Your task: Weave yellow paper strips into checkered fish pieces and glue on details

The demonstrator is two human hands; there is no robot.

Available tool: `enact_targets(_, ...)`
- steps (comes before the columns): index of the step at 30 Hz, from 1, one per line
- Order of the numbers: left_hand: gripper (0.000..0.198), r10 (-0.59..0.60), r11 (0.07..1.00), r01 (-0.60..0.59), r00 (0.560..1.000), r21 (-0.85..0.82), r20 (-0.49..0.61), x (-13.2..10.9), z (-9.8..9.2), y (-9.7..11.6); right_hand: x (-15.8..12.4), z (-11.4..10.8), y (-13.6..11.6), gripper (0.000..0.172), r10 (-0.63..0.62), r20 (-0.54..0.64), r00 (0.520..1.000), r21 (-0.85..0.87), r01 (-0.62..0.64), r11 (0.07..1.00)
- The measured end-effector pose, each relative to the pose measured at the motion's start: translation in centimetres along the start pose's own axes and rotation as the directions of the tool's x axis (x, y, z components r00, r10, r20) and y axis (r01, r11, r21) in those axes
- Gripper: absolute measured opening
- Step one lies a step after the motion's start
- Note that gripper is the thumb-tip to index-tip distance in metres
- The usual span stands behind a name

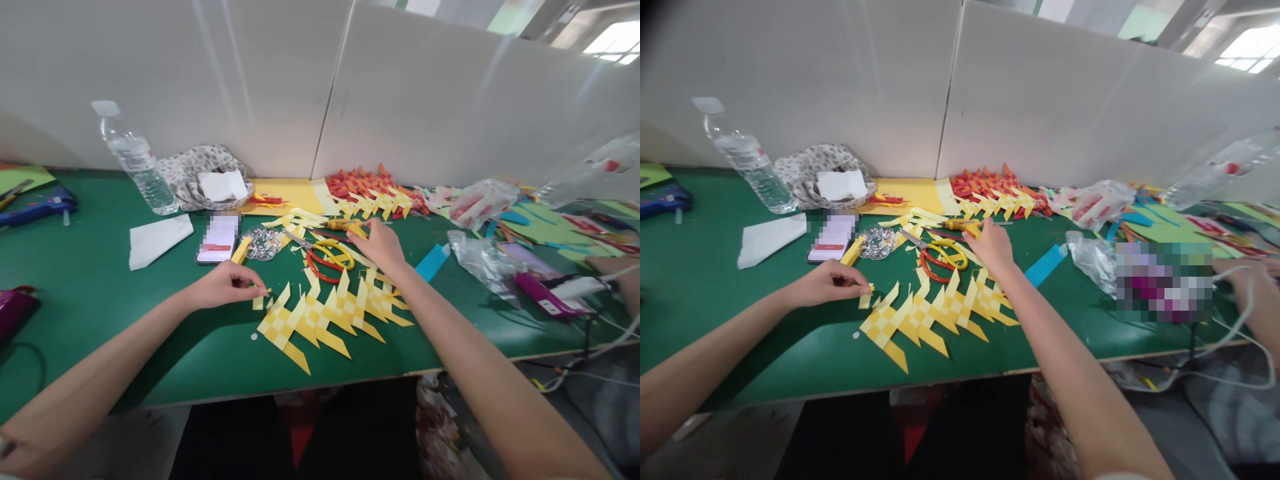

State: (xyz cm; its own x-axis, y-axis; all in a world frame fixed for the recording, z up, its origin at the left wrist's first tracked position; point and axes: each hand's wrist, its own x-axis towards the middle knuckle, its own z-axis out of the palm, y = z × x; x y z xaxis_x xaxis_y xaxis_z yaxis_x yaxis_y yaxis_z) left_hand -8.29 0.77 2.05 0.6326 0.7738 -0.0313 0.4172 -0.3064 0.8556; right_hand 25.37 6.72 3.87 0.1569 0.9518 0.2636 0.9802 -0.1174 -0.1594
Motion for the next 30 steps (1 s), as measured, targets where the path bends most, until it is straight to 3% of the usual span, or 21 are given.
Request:
enact_targets(2,0.03,0.024,1.0,-0.022,0.997,-0.022,0.073,-0.1,-0.3,0.2,2.0,1.0,-0.6,0.053,0.095,0.098,0.991,-0.059,-0.09,0.994)
enact_targets(7,0.027,0.039,0.999,-0.035,0.966,-0.023,0.255,-0.3,-0.7,0.2,3.4,2.2,-1.7,0.048,0.091,0.09,0.992,-0.118,-0.08,0.99)
enact_targets(11,0.026,0.05,0.999,-0.041,0.947,-0.036,0.317,-0.2,-0.7,-0.3,3.6,2.0,-1.7,0.041,0.085,0.086,0.993,-0.106,-0.075,0.991)
enact_targets(15,0.026,0.061,0.998,-0.048,0.942,-0.047,0.329,-0.1,-0.7,-0.6,3.3,0.9,-2.0,0.036,0.065,-0.094,0.993,0.014,-0.064,0.998)
enact_targets(18,0.026,0.072,0.997,-0.057,0.944,-0.054,0.321,-0.1,-0.8,-0.5,1.6,-0.7,-2.7,0.032,-0.066,-0.261,0.963,0.13,0.103,0.986)
enact_targets(23,0.026,0.087,0.996,-0.076,0.94,-0.047,0.329,-0.2,-0.9,-0.3,-3.7,-2.3,-4.5,0.026,-0.357,-0.343,0.869,0.142,0.424,0.895)
enact_targets(27,0.025,0.078,0.997,-0.073,0.926,-0.028,0.37,-0.3,-0.9,-0.1,-7.5,-2.4,-5.5,0.015,-0.615,-0.382,0.69,0.072,0.686,0.724)
enact_targets(30,0.023,0.079,0.996,-0.092,0.903,0.009,0.422,-0.5,-0.9,0.4,-9.2,-2.0,-6.0,0.01,-0.727,-0.363,0.583,-0.003,0.779,0.627)
